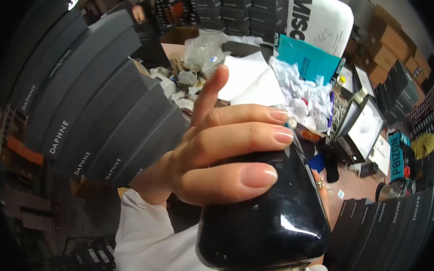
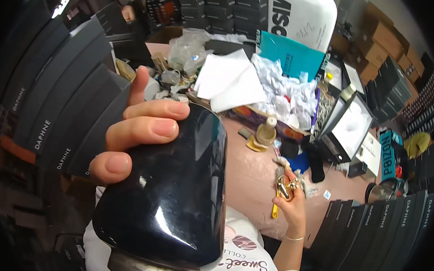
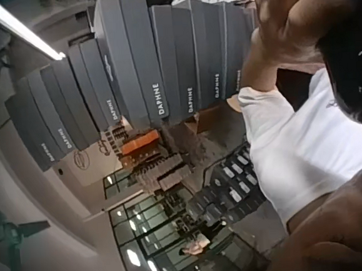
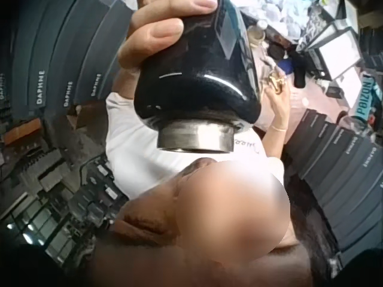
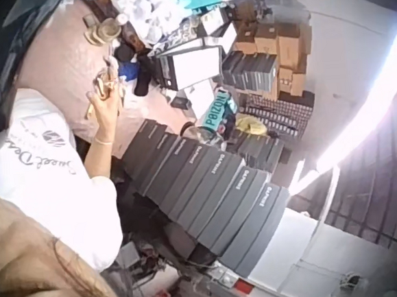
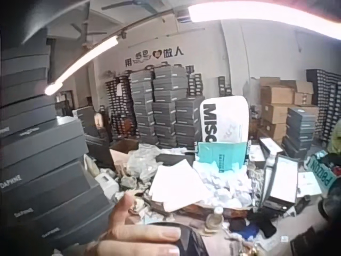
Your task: Cleaning, inspecting, and packing pairs of high-heeled shoes into boxes at a manufacturing station.
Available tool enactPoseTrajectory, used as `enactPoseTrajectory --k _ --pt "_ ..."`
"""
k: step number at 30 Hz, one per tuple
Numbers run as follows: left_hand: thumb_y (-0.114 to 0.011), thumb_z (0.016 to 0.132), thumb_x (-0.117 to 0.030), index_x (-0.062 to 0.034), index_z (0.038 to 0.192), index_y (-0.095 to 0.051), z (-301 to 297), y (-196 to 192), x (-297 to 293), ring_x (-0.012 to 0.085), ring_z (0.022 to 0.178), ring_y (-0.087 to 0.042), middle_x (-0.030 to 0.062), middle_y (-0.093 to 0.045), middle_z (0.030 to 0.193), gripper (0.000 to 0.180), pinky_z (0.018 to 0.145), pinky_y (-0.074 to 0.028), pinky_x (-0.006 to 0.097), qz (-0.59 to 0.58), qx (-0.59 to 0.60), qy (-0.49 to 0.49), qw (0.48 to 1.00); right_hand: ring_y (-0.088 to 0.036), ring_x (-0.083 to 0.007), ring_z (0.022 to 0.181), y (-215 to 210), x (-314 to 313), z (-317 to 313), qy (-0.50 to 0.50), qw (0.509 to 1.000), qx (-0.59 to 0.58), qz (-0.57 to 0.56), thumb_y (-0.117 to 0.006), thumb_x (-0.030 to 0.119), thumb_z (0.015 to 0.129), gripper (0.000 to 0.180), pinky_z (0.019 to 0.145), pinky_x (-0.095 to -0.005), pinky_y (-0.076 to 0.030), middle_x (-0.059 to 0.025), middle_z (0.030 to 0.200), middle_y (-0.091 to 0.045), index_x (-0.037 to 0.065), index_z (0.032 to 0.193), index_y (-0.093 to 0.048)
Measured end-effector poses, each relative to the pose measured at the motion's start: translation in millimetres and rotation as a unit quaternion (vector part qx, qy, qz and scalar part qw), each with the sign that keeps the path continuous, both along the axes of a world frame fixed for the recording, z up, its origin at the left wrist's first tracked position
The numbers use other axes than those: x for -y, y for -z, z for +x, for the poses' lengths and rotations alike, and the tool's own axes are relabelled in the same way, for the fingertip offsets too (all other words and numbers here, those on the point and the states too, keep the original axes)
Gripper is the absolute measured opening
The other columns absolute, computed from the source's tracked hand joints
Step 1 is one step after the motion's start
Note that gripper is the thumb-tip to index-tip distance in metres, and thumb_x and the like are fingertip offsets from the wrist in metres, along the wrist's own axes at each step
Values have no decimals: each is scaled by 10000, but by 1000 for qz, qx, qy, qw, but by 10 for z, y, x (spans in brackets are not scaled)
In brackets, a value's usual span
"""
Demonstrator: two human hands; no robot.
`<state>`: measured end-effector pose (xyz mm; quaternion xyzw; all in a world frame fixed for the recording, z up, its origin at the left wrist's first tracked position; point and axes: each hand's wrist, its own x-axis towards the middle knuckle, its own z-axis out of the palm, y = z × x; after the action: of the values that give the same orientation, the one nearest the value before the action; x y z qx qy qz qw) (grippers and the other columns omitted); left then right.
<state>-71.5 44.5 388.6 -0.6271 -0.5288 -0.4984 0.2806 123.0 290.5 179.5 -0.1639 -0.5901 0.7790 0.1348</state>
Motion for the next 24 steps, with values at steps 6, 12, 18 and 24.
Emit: enactPoseTrajectory --k 6,12,18,24 --pt "-715 778 -161 -165 1096 -487 -2 149 -93 270 984 -620 127 -617 1123 391 1010 -362 457 25 -7 -5 1000 -555 -126 1028 -15 88 16 17 1000 21 -8 -882 304 624 1003 835 -222 -460 -42 1139 -540 -40 1397 -342" --pt "-727 767 -157 -119 1084 -512 -37 45 -58 277 966 -615 171 -613 1129 385 824 -477 355 74 1 29 997 -473 -39 858 -61 62 -25 -26 999 35 31 -889 221 625 939 750 -158 -408 7 1103 -523 -26 1372 -377" --pt "-718 780 -168 -141 1099 -508 70 -237 47 261 1006 -611 153 -603 1146 383 830 -473 344 17 -45 22 999 -500 -69 967 0 59 -58 -31 999 10 29 -883 208 640 912 835 -182 -417 -9 1120 -520 -36 1362 -381" --pt "-715 796 -184 -191 1123 -502 105 -435 145 234 1007 -615 130 -614 1162 390 842 -441 341 41 -90 -5 995 -520 -78 964 -72 98 -88 -33 999 9 27 -877 208 650 891 835 -195 -436 -9 1101 -527 -37 1352 -386"
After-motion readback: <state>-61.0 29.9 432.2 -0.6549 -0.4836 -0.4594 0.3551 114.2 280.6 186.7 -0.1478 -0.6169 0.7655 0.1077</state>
